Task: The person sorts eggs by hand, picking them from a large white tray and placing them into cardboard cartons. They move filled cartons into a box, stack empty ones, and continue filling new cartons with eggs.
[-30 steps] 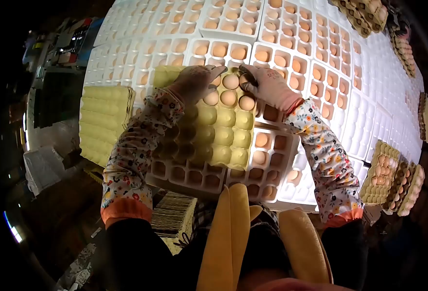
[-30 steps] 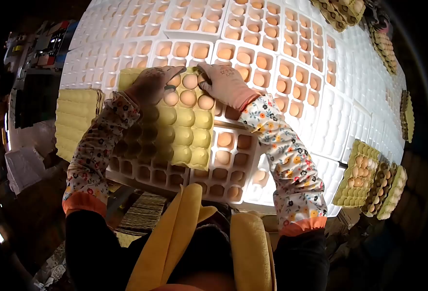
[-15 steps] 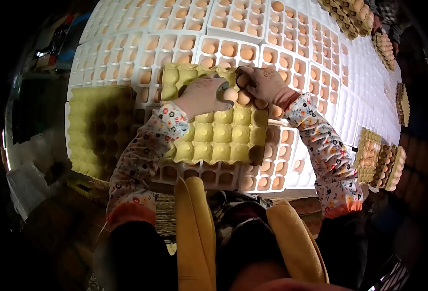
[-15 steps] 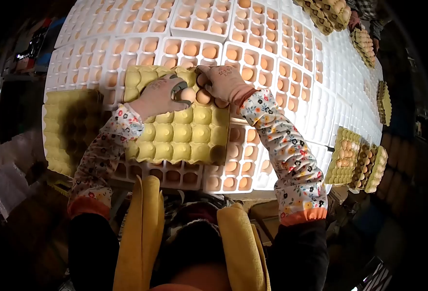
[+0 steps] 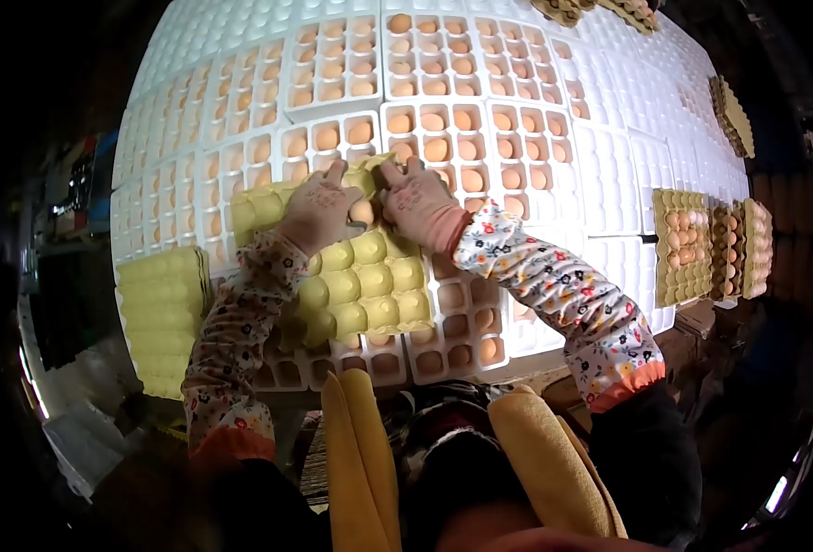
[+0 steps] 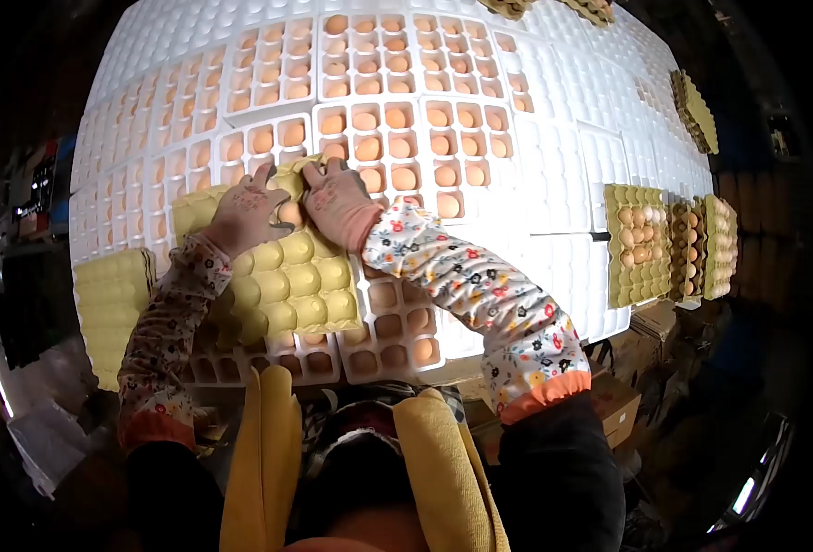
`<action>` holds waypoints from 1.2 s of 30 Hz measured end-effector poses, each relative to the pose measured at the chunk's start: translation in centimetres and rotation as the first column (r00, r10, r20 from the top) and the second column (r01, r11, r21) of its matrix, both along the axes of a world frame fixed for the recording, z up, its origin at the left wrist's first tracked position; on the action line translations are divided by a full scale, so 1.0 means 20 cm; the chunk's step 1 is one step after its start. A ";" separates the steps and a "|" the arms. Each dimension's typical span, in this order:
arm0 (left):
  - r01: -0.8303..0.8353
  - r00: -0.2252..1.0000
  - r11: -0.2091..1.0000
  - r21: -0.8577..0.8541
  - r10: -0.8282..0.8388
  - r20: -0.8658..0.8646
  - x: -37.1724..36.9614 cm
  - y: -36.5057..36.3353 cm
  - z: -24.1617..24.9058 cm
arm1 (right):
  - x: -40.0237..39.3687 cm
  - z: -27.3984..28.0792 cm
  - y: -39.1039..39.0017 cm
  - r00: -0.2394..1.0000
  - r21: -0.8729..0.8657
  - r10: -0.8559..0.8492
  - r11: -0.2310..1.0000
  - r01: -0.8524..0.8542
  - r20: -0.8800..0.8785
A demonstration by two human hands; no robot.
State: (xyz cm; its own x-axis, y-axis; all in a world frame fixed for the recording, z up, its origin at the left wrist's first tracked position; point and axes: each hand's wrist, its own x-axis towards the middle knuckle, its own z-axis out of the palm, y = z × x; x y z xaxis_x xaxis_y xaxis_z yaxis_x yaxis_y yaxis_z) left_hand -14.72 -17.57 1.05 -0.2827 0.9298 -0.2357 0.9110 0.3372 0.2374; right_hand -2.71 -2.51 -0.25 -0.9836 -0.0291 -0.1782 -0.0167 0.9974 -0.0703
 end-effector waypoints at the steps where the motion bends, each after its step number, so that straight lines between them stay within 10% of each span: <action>1: -0.016 1.000 0.996 0.091 0.014 0.027 0.01 -0.01 -0.01 | -0.02 -0.04 -0.01 1.000 0.093 0.020 0.995 -0.018 -0.018; 5: -0.306 0.951 0.873 0.379 0.265 0.159 0.02 0.00 -0.04 | 0.10 0.20 0.27 0.983 -0.536 -0.135 0.825 0.181 0.123; 6: -0.729 0.537 0.653 0.207 0.356 0.765 0.01 0.02 -0.07 | 0.17 0.11 0.40 0.980 -0.778 -0.195 0.611 0.147 0.032; 7: -0.875 -0.168 0.420 -0.242 0.207 0.964 0.01 0.06 -0.07 | 0.26 0.11 0.55 0.951 -0.964 -0.180 0.033 0.263 0.253; 9: -0.774 -0.413 0.601 -0.200 -0.239 0.879 0.08 0.26 -0.02 | 0.44 -0.13 0.79 0.974 -0.557 -0.046 -0.826 0.089 0.223; 10: -0.735 -0.444 0.673 -0.082 -0.386 0.809 0.17 0.45 -0.04 | 0.53 -0.07 0.90 0.940 -0.541 -0.159 -0.841 0.031 0.301; 12: -0.658 0.540 0.590 0.468 -0.064 0.839 0.40 0.85 -0.02 | 0.70 -0.07 1.16 0.839 -0.786 -0.477 -0.610 -0.101 0.262; 14: -0.665 0.249 0.745 0.053 0.155 0.956 0.57 1.26 0.08 | 0.83 -0.17 1.51 0.804 -0.884 -0.560 -0.457 -0.100 0.199; 15: -0.717 -0.164 0.676 -0.171 0.075 0.984 0.63 1.40 0.01 | 0.90 -0.21 1.71 0.819 -0.793 -0.480 -0.607 -0.053 0.313; 17: -0.506 0.469 0.835 0.216 0.057 0.881 0.73 1.73 -0.03 | 1.07 -0.18 2.01 0.882 -0.828 -0.441 -0.548 -0.118 0.166; 19: -0.230 0.922 0.888 0.397 0.069 0.381 0.80 2.00 -0.07 | 1.17 -0.19 2.24 0.724 -0.901 -0.645 0.428 0.074 -0.247; 21: 0.067 0.995 0.965 0.253 -0.046 -0.086 0.76 2.27 -0.05 | 1.12 -0.05 2.42 0.588 -0.909 -0.730 -0.110 0.401 0.348; 25: 0.307 0.941 0.940 -0.151 -0.324 -0.098 0.62 2.69 -0.13 | 0.91 -0.02 2.55 0.912 -0.306 -0.407 0.875 0.375 -0.046; 27: 0.306 0.951 0.927 -0.216 -0.310 0.018 0.58 2.79 -0.17 | 0.76 -0.07 2.60 0.957 -0.054 -0.235 0.967 0.248 0.172; 29: 0.270 0.962 0.938 -0.219 -0.254 0.095 0.54 2.82 -0.11 | 0.69 -0.10 2.67 0.958 -0.109 -0.234 0.961 0.253 0.165; 31: 0.071 0.977 0.989 0.128 -0.095 0.192 0.44 2.82 -0.21 | 0.61 -0.10 2.82 0.970 -0.458 -0.174 0.857 0.234 0.169; 33: -0.255 0.967 0.773 0.581 0.199 0.159 0.38 2.89 -0.42 | 0.49 -0.12 2.84 0.800 -0.777 -0.513 0.349 0.524 0.310; 36: -0.330 0.931 0.779 0.533 0.361 0.049 0.35 2.95 -0.57 | 0.28 -0.40 2.85 0.618 -0.980 -0.785 0.154 0.128 -0.042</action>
State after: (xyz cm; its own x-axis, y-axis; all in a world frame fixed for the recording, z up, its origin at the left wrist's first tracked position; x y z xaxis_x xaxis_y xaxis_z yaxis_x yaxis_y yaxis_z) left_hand -7.73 41.45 -10.30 -0.6067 0.7429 0.2829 0.7737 0.4702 0.4247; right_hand 2.92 54.40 -8.24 -0.7502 0.6603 0.0354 0.0628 0.1244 -0.9902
